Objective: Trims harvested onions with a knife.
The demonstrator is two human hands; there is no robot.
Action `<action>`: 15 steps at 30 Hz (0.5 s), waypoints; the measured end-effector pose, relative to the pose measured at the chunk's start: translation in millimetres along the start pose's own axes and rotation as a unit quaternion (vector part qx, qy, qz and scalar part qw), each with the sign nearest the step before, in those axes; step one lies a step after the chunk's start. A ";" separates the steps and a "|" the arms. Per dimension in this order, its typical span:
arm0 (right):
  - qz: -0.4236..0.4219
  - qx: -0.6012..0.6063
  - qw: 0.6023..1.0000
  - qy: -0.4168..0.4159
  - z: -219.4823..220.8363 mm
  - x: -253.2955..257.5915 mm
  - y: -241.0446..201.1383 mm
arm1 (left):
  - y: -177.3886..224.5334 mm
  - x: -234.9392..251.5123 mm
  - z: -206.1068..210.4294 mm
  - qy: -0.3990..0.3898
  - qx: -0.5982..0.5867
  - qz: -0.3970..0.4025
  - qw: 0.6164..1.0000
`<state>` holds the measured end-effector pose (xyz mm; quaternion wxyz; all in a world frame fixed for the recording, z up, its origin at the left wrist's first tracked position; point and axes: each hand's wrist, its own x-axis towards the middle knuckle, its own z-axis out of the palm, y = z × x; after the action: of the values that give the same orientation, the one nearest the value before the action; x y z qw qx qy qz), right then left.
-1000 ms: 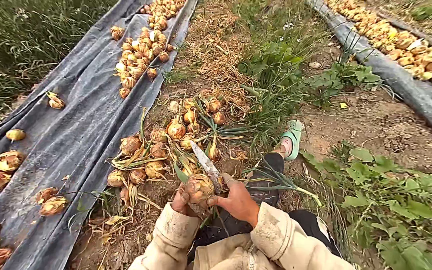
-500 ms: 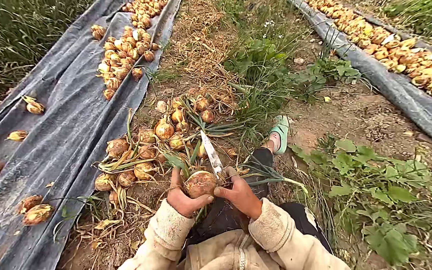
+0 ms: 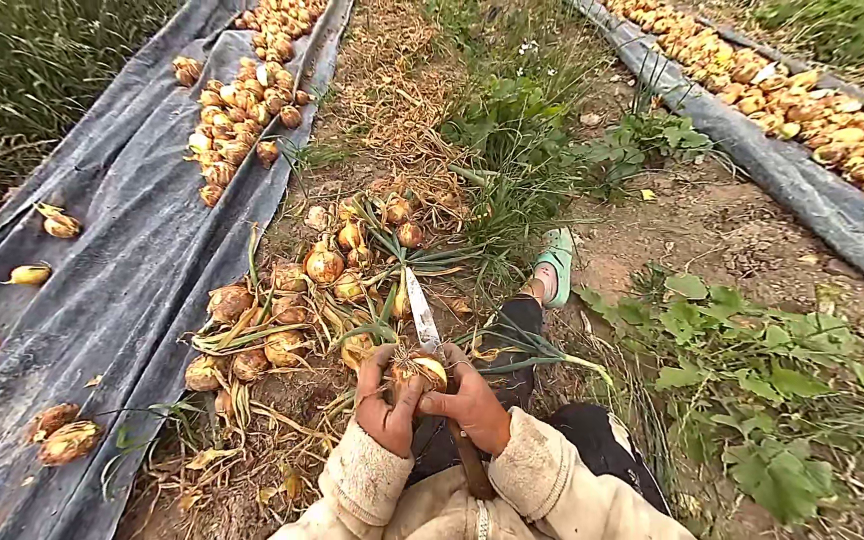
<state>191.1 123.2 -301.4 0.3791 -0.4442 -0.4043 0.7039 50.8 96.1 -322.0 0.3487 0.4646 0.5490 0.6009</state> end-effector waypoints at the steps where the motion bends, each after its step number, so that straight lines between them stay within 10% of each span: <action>1: -0.003 -0.034 0.999 0.013 1.5 0.5 1.8 | -0.6 1.9 4.0 0.018 0.008 -0.032 0.999; 15: 0.051 -0.352 0.932 -0.067 -17.0 1.1 -26.9 | -35.5 20.1 -30.7 -0.142 -0.008 0.044 0.989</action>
<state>211.2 138.5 -282.0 0.1335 -0.5208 -0.6278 0.5629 12.2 109.9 -352.4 0.4003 0.5660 0.4678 0.5483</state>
